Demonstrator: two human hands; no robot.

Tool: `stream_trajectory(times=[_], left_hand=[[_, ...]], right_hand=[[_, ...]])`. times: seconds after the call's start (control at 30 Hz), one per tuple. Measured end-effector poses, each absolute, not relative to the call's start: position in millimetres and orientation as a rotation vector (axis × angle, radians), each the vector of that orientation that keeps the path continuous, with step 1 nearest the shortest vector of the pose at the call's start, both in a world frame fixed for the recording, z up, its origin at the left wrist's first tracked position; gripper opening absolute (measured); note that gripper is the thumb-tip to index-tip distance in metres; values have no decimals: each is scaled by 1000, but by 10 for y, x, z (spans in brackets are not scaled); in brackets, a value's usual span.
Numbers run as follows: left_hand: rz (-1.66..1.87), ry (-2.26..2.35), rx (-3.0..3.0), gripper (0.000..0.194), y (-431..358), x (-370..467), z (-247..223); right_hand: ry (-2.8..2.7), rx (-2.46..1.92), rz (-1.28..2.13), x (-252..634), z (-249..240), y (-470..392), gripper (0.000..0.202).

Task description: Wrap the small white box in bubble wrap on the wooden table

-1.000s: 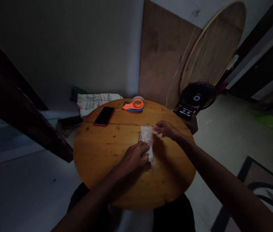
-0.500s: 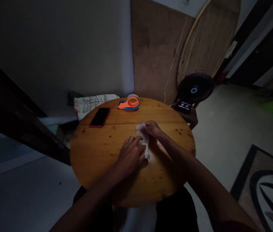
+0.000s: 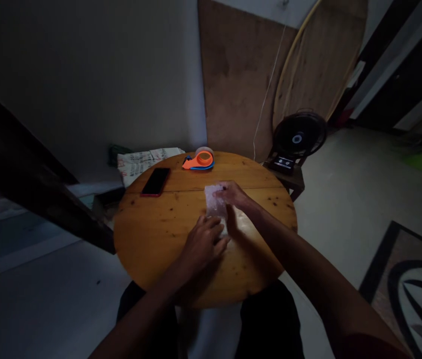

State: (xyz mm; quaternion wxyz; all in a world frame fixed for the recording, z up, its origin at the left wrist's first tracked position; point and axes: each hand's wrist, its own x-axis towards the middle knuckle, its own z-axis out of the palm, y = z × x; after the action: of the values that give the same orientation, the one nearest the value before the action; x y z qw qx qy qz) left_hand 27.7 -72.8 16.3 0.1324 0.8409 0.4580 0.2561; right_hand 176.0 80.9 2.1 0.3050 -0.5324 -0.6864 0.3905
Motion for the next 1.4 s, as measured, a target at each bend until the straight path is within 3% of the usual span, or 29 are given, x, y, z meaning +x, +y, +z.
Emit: stream_trajectory(times=[0.47, 0.77, 0.9, 1.03, 1.13, 1.27, 1.33, 1.4], left_hand=[[883, 1356, 2448, 19, -833, 284, 16], [1092, 1551, 2355, 20, -873, 337, -225], [1159, 1623, 2319, 11, -858, 338, -271], [1207, 1661, 2219, 9, -841, 351, -311], [1233, 1706, 2104, 21, -822, 333, -337], [1224, 1546, 2163, 65, -762, 179, -320], [1120, 1321, 2285, 67, -714, 65, -298], [1045, 1182, 2334, 55, -665, -36, -283]], right_hand=[[-2023, -1176, 927, 1839, 479, -58, 18], [-1936, -1085, 942, 1850, 327, -270, 14], [-1941, -1088, 929, 1855, 302, -350, 15], [-2053, -1127, 792, 1873, 249, -470, 10], [-2164, -1134, 634, 1897, 185, -577, 9], [-2223, -1018, 521, 1946, 55, -678, 19], [-2258, -924, 468, 1964, -24, -699, 24], [-2289, -846, 407, 1968, -103, -708, 28]])
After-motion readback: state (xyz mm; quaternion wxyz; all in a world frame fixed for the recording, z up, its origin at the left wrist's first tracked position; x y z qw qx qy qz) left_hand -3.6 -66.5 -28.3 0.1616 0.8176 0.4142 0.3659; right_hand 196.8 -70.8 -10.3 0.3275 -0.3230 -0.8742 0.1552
